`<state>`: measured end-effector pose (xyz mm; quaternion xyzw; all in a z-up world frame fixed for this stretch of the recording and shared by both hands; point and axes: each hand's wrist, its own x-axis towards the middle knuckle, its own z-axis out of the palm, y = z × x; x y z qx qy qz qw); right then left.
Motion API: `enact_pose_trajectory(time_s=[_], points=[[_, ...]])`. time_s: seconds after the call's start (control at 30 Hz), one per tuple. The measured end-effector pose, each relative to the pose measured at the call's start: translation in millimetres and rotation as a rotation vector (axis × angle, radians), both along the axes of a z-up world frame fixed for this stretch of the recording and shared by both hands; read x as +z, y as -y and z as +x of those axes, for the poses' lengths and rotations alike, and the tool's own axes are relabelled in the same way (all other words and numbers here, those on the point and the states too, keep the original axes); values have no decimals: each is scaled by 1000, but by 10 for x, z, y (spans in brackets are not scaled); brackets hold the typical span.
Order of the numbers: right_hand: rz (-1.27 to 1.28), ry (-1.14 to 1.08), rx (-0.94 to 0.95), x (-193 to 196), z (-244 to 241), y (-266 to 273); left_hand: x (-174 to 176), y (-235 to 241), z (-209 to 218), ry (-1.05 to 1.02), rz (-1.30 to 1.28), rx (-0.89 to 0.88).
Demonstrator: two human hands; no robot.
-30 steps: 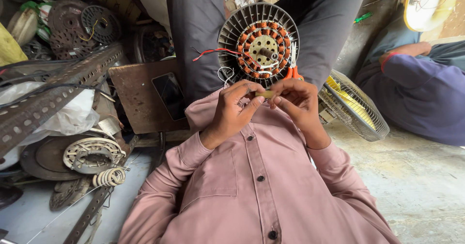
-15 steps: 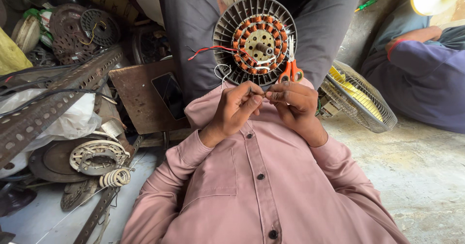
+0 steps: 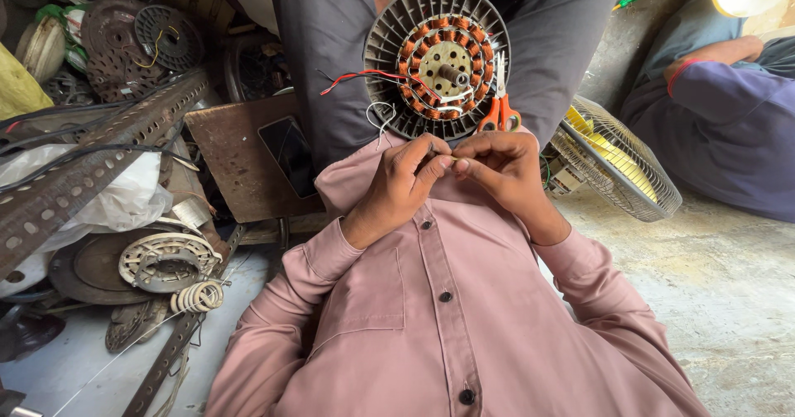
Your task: The person connects wires to a fan motor stator, strips wire ends with shears, and secures them into the terminal block. They also interact with a control panel on a workshop bench.
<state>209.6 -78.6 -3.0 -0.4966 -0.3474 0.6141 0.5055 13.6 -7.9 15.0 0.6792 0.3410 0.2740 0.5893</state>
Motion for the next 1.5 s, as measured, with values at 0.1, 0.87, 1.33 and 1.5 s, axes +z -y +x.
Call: enact_pose_trajectory(time_s=[0.1,0.87,1.33,1.5], points=[[-80,46,33,-30,21,-5,10,0,9,-20,78,-3],[22,83,-12,74,5,-66,7,-5,4,-54,-204,-7],[-129,116,67,-54,42,-71,6,66,12,-99,122,-7],[-107,119,41,-154,3,-21,-14,70,9,-99,189,1]])
